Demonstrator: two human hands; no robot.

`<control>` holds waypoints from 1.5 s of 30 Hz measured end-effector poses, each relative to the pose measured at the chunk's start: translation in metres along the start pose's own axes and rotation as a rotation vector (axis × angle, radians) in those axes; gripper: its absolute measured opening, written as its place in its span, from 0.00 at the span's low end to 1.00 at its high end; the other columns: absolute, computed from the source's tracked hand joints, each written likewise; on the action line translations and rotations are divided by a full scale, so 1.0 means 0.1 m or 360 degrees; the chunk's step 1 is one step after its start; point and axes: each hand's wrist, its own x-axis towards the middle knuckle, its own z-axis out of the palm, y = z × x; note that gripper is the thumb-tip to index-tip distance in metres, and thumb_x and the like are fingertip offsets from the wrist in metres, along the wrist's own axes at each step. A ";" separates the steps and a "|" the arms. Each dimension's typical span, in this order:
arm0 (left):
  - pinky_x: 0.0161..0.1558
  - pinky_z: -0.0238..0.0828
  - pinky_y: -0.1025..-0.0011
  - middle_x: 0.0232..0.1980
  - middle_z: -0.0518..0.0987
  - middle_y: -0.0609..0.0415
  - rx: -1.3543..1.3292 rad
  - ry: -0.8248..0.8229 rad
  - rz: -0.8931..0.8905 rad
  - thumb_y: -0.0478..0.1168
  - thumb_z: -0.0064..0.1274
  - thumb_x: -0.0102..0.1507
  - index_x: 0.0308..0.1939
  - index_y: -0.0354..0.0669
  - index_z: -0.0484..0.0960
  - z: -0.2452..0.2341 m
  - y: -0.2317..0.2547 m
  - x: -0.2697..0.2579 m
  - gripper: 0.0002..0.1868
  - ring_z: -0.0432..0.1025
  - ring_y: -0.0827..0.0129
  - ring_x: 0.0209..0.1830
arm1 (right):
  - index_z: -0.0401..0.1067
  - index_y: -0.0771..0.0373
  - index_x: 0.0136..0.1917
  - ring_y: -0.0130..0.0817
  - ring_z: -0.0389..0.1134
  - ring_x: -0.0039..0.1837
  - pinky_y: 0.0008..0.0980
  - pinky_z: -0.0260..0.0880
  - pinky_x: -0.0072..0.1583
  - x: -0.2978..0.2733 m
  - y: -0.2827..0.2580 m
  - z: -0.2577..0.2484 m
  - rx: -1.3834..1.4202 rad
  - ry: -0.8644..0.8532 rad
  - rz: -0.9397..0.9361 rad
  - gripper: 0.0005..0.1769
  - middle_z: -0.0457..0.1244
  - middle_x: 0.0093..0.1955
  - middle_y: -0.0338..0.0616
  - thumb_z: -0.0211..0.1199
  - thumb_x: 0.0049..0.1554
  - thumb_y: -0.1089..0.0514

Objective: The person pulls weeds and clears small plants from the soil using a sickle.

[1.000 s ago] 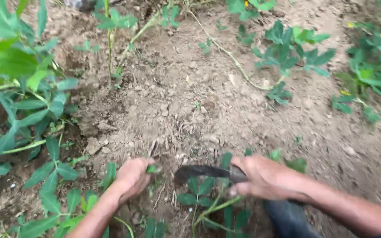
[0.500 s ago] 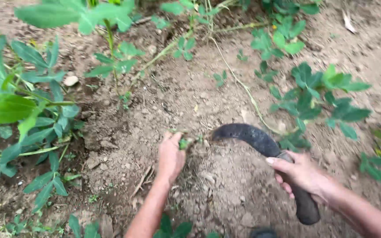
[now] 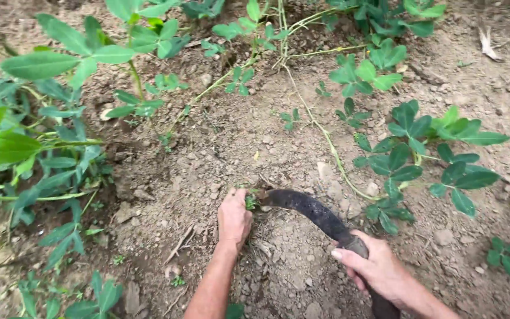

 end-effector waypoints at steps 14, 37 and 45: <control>0.44 0.72 0.60 0.42 0.84 0.42 -0.0412 0.0503 -0.0474 0.23 0.46 0.58 0.52 0.46 0.83 -0.48 -0.65 -0.92 0.22 0.78 0.53 0.42 | 0.69 0.62 0.54 0.28 0.59 0.27 0.32 0.62 0.29 1.06 -1.00 0.81 0.0136 -0.0199 -0.0254 0.15 0.60 0.29 0.39 0.65 0.56 0.54; 0.47 0.72 0.61 0.45 0.81 0.45 -0.0529 0.1023 -0.0952 0.21 0.45 0.55 0.55 0.41 0.78 -1.03 -1.54 -2.49 0.25 0.77 0.53 0.43 | 0.69 0.71 0.56 0.31 0.62 0.32 0.32 0.65 0.36 -0.35 -0.31 1.21 -0.0335 -0.0468 -0.0310 0.19 0.63 0.32 0.45 0.64 0.52 0.60; 0.42 0.72 0.60 0.40 0.81 0.46 -0.0480 0.1060 -0.1120 0.28 0.49 0.59 0.52 0.45 0.79 -1.10 -1.94 -3.14 0.19 0.76 0.55 0.38 | 0.66 0.64 0.61 0.34 0.63 0.32 0.34 0.63 0.33 -0.03 0.15 0.99 -0.0604 -0.0613 0.0155 0.20 0.61 0.35 0.44 0.69 0.60 0.56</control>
